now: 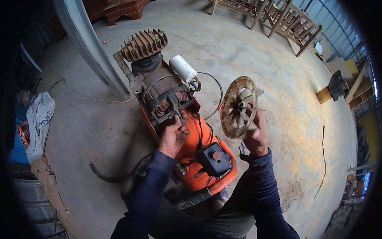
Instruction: The recorder is disassembling and cleaning the motor and fan components of an air compressor.
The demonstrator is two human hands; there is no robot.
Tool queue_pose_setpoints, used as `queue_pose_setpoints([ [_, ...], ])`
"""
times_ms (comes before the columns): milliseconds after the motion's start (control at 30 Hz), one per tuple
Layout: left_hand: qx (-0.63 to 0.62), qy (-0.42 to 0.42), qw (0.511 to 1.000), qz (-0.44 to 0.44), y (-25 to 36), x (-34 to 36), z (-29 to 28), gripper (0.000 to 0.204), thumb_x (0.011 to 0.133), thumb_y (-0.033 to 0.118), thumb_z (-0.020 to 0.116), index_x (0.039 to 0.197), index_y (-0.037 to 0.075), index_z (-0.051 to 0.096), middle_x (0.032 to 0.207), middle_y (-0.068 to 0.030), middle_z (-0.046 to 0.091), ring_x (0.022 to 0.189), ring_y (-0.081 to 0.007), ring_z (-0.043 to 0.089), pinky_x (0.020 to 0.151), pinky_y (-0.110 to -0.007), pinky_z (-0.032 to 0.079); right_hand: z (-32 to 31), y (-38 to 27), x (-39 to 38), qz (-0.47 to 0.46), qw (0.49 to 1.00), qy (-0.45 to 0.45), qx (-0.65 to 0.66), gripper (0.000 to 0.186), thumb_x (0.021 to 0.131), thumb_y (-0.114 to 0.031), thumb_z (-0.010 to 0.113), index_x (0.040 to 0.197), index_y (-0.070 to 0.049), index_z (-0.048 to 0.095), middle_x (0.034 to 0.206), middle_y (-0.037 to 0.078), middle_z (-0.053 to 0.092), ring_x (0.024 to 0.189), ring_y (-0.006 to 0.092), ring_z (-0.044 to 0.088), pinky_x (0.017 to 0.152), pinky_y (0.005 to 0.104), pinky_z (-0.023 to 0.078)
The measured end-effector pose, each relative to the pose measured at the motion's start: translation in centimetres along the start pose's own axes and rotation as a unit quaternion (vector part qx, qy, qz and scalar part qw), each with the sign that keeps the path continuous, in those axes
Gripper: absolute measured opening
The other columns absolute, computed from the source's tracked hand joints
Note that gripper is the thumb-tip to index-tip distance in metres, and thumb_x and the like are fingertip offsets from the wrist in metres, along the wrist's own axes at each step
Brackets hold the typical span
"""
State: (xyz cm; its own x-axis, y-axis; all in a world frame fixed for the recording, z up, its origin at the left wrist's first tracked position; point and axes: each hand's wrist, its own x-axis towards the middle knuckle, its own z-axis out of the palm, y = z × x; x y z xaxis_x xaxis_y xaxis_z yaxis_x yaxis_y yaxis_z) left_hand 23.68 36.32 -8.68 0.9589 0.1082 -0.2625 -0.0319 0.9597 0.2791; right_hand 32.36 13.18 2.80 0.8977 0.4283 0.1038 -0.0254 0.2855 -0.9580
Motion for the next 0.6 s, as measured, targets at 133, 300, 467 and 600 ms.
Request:
queue_pose_setpoints([
  [133,0.005,0.015,1.0,-0.024,0.4,-0.4,-0.2,0.027,0.099,0.031,0.061,0.12,0.014,0.06,0.098,0.0083,0.06,0.07,-0.0051,0.043,0.071,-0.025,0.038,-0.3,-3.2,-1.2,-0.059,0.995,0.013,-0.083,0.122,0.062,-0.05,0.088,0.154,-0.001,0.024,0.153,0.016,0.037,0.138,0.0305,0.041,0.115,0.0441,0.032],
  [300,-0.004,-0.03,0.995,-0.097,1.3,-1.0,-0.1,0.028,0.101,0.029,0.059,0.125,0.017,0.054,0.11,0.0067,0.059,0.075,-0.0062,0.043,0.074,-0.026,0.039,1.6,-4.0,-4.2,-0.028,0.98,0.133,-0.147,0.125,0.058,-0.046,0.092,0.154,-0.001,0.025,0.149,0.015,0.041,0.135,0.0291,0.044,0.112,0.043,0.035],
  [467,-0.035,-0.027,0.988,-0.148,2.3,-1.4,1.0,0.031,0.1,0.031,0.059,0.127,0.016,0.053,0.109,0.0066,0.058,0.075,-0.0061,0.043,0.076,-0.025,0.038,6.6,-1.9,-1.9,0.087,0.961,0.195,-0.177,0.112,0.061,-0.032,0.093,0.149,0.0,0.031,0.139,0.014,0.05,0.129,0.0257,0.049,0.109,0.0402,0.038],
  [600,-0.086,-0.029,0.987,-0.13,1.9,-1.5,1.0,0.03,0.101,0.031,0.058,0.125,0.013,0.057,0.107,0.0065,0.062,0.073,-0.0055,0.043,0.076,-0.024,0.038,8.1,-1.9,-0.5,0.137,0.952,0.13,-0.241,0.1,0.064,-0.024,0.091,0.144,0.0,0.036,0.133,0.014,0.054,0.126,0.0246,0.051,0.108,0.0388,0.039],
])
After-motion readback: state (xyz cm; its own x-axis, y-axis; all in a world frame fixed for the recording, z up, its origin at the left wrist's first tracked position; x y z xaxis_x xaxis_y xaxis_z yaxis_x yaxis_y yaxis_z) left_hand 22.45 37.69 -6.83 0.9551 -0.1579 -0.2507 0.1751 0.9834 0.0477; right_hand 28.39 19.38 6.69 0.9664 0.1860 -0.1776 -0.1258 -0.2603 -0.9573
